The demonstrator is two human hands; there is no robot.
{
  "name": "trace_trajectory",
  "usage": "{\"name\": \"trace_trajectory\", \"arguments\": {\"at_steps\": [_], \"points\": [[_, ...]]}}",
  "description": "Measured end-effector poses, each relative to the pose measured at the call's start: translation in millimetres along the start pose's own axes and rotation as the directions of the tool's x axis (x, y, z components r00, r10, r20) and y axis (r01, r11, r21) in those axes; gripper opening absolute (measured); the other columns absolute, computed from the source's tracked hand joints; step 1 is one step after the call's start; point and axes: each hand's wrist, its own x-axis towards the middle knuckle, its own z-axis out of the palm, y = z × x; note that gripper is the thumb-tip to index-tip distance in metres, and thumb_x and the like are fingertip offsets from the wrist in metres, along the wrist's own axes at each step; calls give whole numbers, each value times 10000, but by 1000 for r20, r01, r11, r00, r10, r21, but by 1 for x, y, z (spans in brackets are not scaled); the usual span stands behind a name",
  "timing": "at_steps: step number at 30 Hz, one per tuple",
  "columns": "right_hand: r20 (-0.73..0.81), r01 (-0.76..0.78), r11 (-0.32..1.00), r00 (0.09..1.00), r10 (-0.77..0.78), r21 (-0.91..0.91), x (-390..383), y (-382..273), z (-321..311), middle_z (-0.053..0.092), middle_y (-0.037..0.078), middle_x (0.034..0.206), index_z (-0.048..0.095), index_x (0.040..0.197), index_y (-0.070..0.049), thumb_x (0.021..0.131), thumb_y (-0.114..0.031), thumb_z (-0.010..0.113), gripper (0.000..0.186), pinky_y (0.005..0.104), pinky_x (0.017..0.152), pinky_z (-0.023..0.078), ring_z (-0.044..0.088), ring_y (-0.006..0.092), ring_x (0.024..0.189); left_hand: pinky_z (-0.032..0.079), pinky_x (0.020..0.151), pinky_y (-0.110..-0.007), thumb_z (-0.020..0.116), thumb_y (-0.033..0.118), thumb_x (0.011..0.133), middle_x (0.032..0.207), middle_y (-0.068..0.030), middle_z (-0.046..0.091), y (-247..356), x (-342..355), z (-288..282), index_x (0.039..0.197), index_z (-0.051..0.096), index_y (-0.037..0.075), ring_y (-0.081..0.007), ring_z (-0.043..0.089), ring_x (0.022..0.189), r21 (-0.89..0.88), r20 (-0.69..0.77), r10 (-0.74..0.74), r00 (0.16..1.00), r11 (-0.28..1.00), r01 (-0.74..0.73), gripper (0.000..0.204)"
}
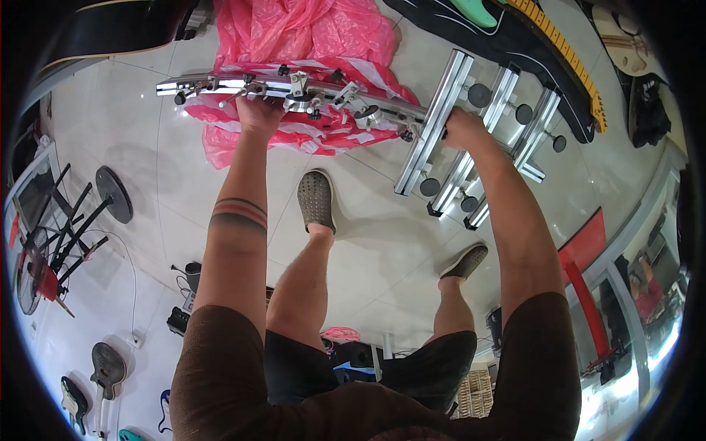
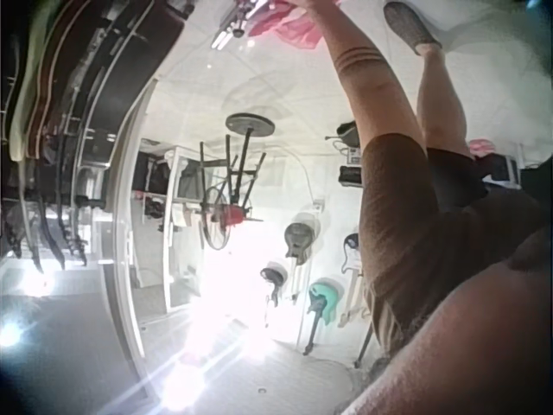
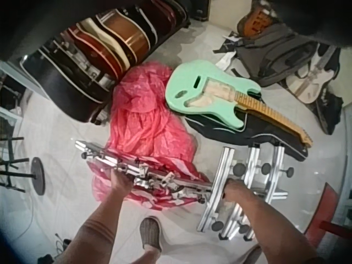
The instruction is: The person prepares a wooden guitar body by clearing debris from a routed cavity, drills a small hole using a cordless drill, and then mounts the wooden body into a specialized workstation vise.
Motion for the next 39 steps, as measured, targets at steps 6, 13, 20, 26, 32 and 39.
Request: {"name": "trace_trajectory", "arguments": {"at_steps": [6,13,20,26,32,39], "points": [[20,45,994,999,-43,-95,4,-3,-5,704,148,1281,704,1260,-35,766,-257,791,548,456,1033,552,654,305,1238,416,1131,-506,520,534,972,1407,-161,600,3,3,-5,1358,562,69,-356,552,1315,39,18,71,997,997,-72,606],[-122,19,996,992,-30,-88,6,-2,13,618,156,1393,686,1291,-42,737,-262,863,622,447,1037,563,613,333,1298,384,1195,-541,334,834,984,1602,-251,402,10,-19,-24,1616,280,-1,-429,447,1459,135,103,16,995,990,-29,1049],[-173,11,998,985,-1,58,-5,-9,14,695,179,1211,690,1162,-24,748,-163,831,459,474,893,604,714,358,1094,359,1239,-533,385,768,1021,1658,-256,337,-9,-74,-43,1658,155,7,-417,394,1518,-38,203,72,977,997,-66,1019],[-319,3,1000,948,-7,-12,-46,-36,-3,675,152,1320,681,1291,-43,923,-93,604,380,461,1292,256,599,290,1312,395,1221,-514,426,664,1070,1577,-263,469,-28,-172,-101,1626,212,-14,-387,495,1451,298,-4,64,998,953,-60,902],[-490,113,983,871,-28,145,-183,-28,45,607,168,1342,595,1400,-72,911,-82,604,490,494,1272,287,538,329,1363,509,1087,-490,542,456,1079,1448,-194,623,-67,-257,-121,1591,372,54,-323,646,1284,760,-331,-72,941,571,311,673],[330,-516,361,821,466,777,-386,-62,222,673,216,1214,624,1254,-52,921,-188,625,360,560,1005,513,644,456,1150,568,830,-366,624,313,1010,1184,-164,742,-67,-279,-85,1329,647,-15,-237,723,980,921,-20,-214,977,-384,-66,459]]}}
